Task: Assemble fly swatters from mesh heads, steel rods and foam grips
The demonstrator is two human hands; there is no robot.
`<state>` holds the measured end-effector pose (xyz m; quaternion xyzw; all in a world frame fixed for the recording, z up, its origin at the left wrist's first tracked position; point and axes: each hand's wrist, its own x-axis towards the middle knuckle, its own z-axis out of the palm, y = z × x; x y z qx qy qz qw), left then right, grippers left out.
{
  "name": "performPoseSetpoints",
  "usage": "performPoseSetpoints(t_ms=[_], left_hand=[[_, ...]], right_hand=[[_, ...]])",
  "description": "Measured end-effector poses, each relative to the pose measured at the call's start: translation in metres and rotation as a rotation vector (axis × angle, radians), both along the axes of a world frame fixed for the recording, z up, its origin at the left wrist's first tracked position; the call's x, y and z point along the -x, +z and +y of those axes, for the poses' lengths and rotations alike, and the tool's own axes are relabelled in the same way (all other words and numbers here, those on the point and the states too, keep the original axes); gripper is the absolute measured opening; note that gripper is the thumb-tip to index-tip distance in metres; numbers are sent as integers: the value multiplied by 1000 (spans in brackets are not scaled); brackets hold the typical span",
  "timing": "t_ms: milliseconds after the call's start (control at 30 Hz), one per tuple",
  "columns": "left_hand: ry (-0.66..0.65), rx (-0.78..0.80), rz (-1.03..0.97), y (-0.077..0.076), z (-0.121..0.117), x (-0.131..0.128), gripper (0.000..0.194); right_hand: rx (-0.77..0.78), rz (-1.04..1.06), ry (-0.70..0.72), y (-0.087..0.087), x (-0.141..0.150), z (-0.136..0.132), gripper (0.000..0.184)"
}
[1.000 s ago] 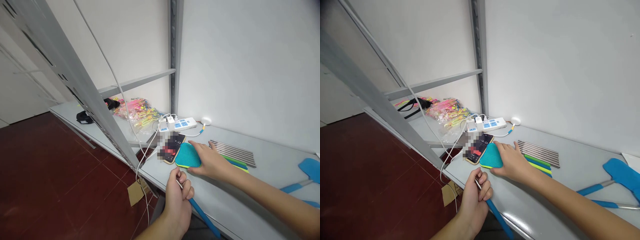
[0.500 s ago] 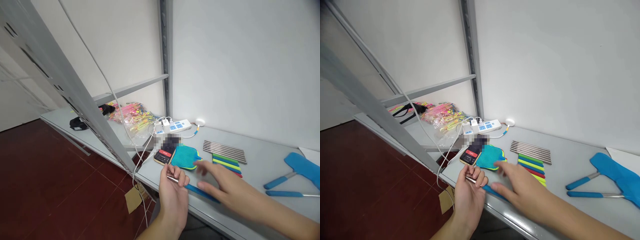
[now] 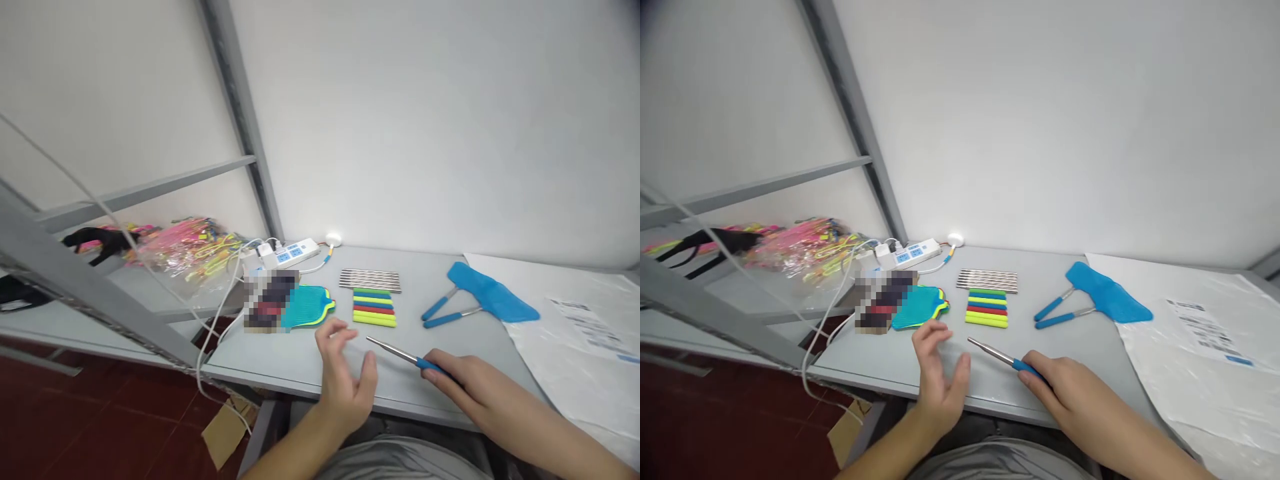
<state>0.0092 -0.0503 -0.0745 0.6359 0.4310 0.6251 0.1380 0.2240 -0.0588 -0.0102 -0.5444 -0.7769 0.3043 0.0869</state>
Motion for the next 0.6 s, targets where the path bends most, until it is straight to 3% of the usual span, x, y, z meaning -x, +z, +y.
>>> performPoseSetpoints(t_ms=[33,100,267,433,600], left_hand=[[-38,-95,281,4,3,-1,31],[-89,-139,679,18,10,-11,28],[-282,-113,1252,56,32,-68,18],[-349,-201,1361,81,60,-122,10],[-399,-380,1387,101,91,-135,18]], right_hand=[[-6,-3,-14,1,-7,-2,39],[-22,6,-34,4,-18,-7,39],[43,124,-43,17,-47,0,38],[241,207,-14,35,-95,29,41],[413,384,-79,46,-122,50,40]])
